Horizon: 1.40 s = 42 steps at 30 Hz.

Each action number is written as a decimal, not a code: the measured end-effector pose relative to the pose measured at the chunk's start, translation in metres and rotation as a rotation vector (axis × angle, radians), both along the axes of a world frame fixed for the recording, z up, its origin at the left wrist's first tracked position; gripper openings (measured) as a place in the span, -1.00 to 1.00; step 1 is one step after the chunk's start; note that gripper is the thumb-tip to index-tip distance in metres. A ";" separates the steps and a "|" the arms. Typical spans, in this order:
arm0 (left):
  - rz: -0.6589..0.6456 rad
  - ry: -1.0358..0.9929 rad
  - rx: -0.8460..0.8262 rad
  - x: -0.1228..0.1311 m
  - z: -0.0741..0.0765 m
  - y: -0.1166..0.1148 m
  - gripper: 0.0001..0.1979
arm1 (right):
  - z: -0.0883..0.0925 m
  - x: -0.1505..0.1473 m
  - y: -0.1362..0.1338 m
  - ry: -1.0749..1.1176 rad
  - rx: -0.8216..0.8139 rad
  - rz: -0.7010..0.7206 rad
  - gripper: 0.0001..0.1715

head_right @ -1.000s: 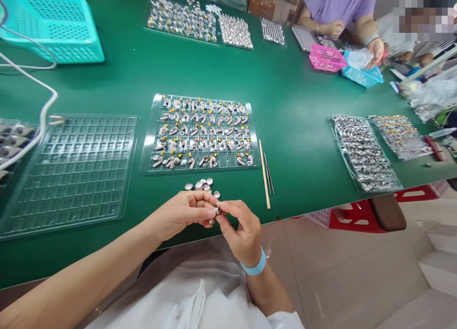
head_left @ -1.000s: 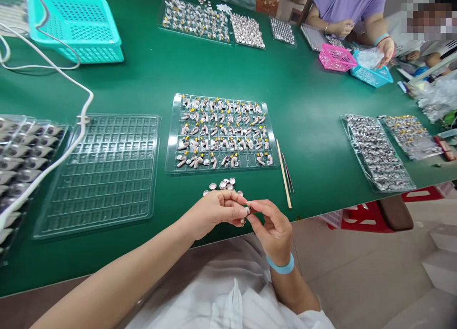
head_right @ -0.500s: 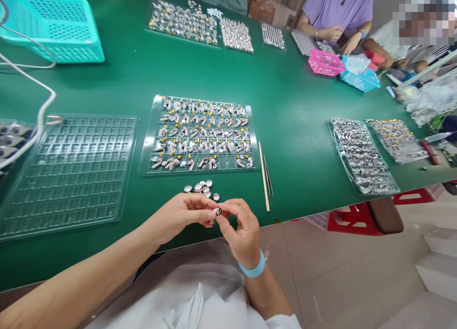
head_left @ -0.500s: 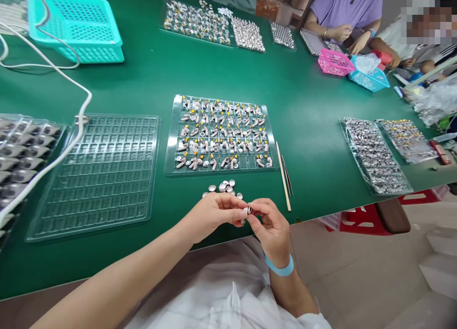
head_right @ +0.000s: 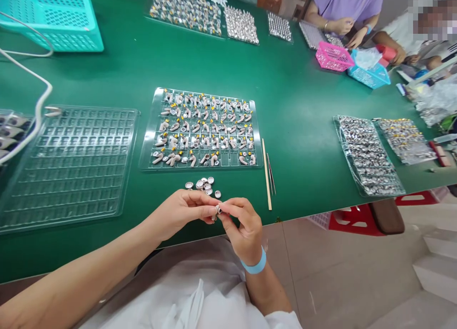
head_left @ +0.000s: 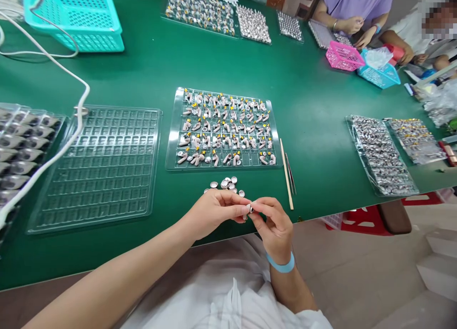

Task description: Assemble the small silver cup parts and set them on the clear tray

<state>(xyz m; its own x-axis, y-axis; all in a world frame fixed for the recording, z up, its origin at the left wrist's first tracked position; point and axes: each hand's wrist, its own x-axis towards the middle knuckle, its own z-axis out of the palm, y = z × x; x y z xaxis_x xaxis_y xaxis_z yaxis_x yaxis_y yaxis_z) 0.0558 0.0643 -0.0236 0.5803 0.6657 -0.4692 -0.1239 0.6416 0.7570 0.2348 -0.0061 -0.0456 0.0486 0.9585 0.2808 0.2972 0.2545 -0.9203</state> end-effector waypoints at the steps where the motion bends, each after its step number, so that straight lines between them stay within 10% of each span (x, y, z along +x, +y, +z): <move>1: 0.003 0.004 0.007 0.000 0.000 0.000 -0.78 | 0.000 0.000 0.000 -0.010 0.010 0.003 -0.52; 28: 0.033 0.036 0.023 0.004 0.004 -0.002 -0.70 | 0.007 0.002 0.003 -0.101 -0.065 0.028 -0.72; 42: 0.002 0.339 0.792 0.003 0.000 -0.011 -0.84 | -0.002 0.002 0.003 0.212 -0.206 -0.060 -0.84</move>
<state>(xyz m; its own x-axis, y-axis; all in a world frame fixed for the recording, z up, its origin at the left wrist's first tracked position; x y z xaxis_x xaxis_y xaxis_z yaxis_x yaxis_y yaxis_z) 0.0583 0.0531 -0.0241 0.4911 0.8710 -0.0138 0.1888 -0.0910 0.9778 0.2368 -0.0032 -0.0475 0.1432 0.9880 0.0578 0.1016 0.0434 -0.9939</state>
